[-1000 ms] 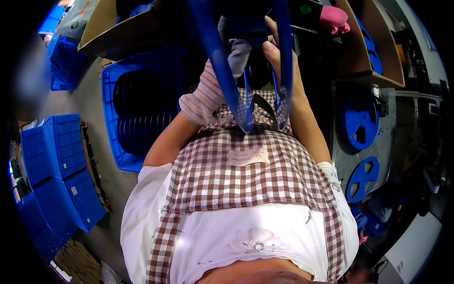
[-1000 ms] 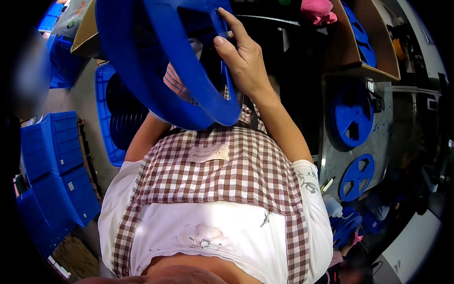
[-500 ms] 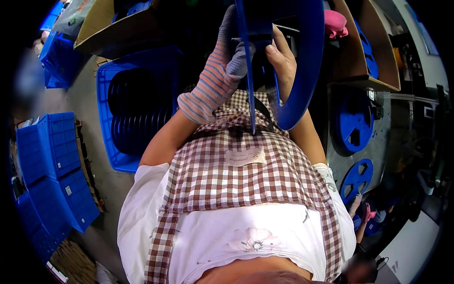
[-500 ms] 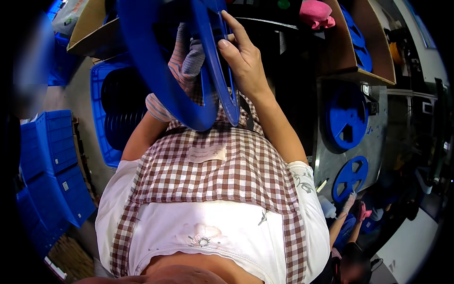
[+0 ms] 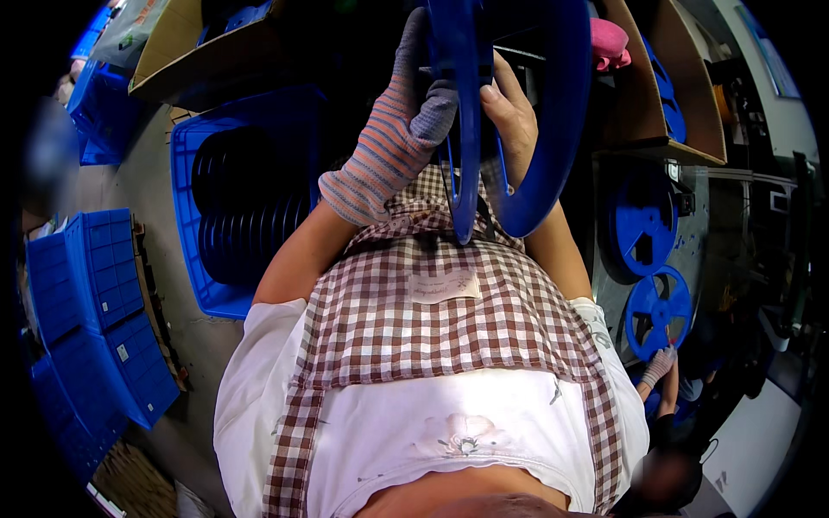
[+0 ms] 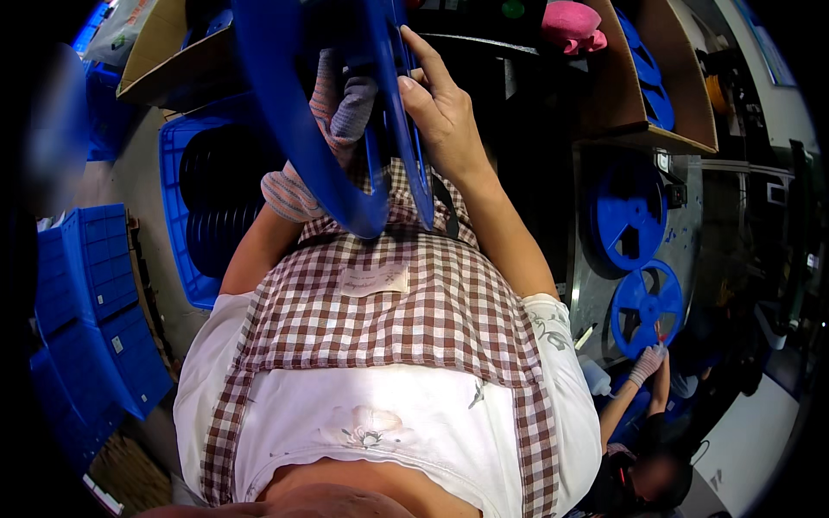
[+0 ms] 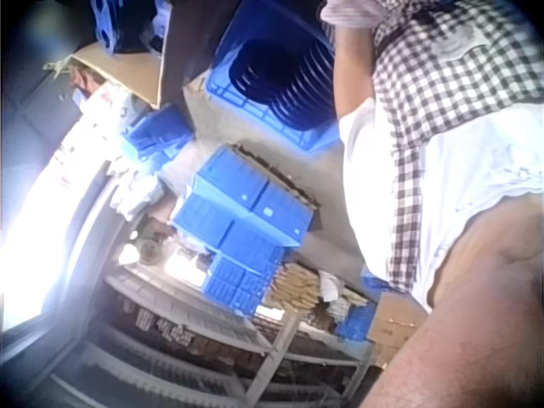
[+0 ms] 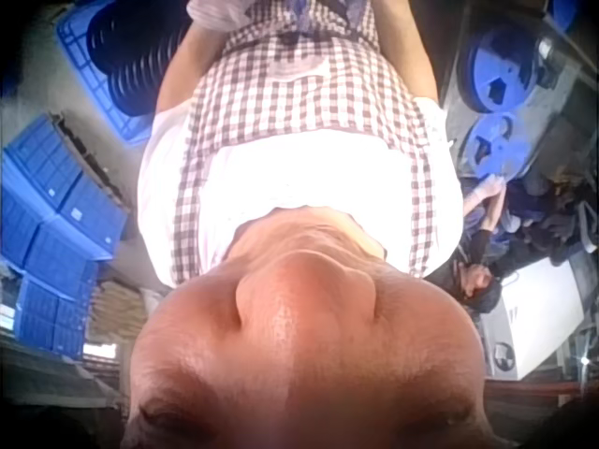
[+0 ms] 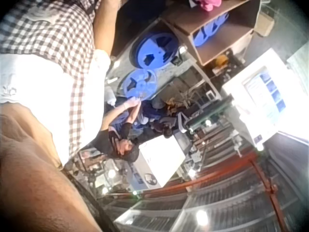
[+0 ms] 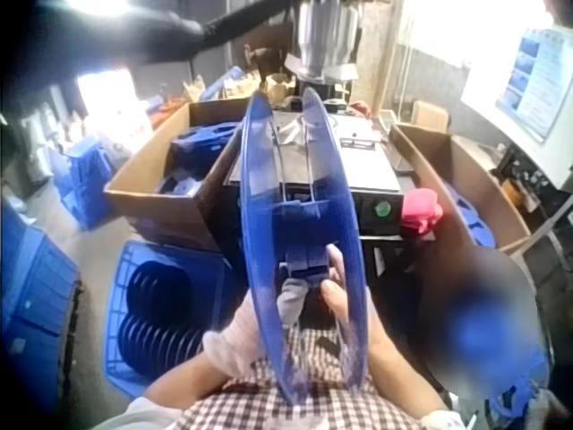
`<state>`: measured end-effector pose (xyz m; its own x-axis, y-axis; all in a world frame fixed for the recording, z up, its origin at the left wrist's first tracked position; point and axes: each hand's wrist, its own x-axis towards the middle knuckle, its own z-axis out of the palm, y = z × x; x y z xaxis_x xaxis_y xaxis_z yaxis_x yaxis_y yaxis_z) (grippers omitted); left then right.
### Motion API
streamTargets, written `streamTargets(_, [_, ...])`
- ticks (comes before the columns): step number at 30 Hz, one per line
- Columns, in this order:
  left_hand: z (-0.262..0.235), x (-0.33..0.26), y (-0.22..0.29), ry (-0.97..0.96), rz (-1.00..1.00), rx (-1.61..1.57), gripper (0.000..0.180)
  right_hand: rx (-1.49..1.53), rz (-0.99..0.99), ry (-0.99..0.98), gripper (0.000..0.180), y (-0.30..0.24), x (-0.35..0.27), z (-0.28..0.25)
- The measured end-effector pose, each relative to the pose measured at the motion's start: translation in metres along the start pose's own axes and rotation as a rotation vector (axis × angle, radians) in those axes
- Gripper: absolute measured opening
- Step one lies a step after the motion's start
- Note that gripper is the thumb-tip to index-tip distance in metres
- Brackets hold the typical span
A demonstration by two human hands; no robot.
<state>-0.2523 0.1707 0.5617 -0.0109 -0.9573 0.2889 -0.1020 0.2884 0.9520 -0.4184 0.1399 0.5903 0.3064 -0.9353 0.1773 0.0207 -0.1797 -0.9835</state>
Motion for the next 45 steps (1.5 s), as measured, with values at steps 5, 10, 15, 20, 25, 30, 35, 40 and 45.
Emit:
streamTargets(5, [-0.007, 0.000, -0.005, -0.029, -0.010, 0.119, 0.073, -0.007, -0.088, 0.026, 0.063, 0.005, 0.001, 0.002])
streamTargets(10, [-0.008, -0.004, -0.001, -0.046, 0.024, 0.164, 0.071, -0.005, -0.107, 0.041, 0.064, 0.000, -0.004, 0.006])
streamTargets(15, [-0.004, -0.003, 0.001, -0.033, 0.009, -0.022, 0.070, -0.003, -0.111, 0.041, 0.064, 0.003, -0.002, 0.005])
streamTargets(20, [0.012, 0.004, 0.030, -0.002, 0.012, -0.213, 0.061, -0.056, -0.077, 0.019, 0.066, 0.002, -0.003, 0.003])
streamTargets(25, [0.007, -0.018, 0.029, 0.038, 0.076, -0.039, 0.048, -0.253, -0.184, -0.009, 0.070, -0.013, 0.000, -0.004])
streamTargets(30, [-0.024, -0.027, 0.007, 0.006, 0.053, -0.054, 0.046, -0.506, -0.258, -0.201, 0.083, -0.056, 0.008, -0.026])
streamTargets(35, [-0.073, 0.012, -0.002, -0.023, 0.176, -0.138, 0.046, -0.764, -0.158, -0.337, 0.074, -0.106, 0.026, -0.078])
streamTargets(40, [-0.070, 0.109, 0.041, -0.231, 0.128, -0.819, 0.023, -1.092, -0.301, -0.199, 0.074, -0.109, 0.111, -0.117])
streamTargets(45, [-0.115, 0.198, 0.038, -0.394, 0.310, -0.666, 0.047, -1.331, -0.170, -0.135, 0.067, -0.161, 0.190, -0.097])
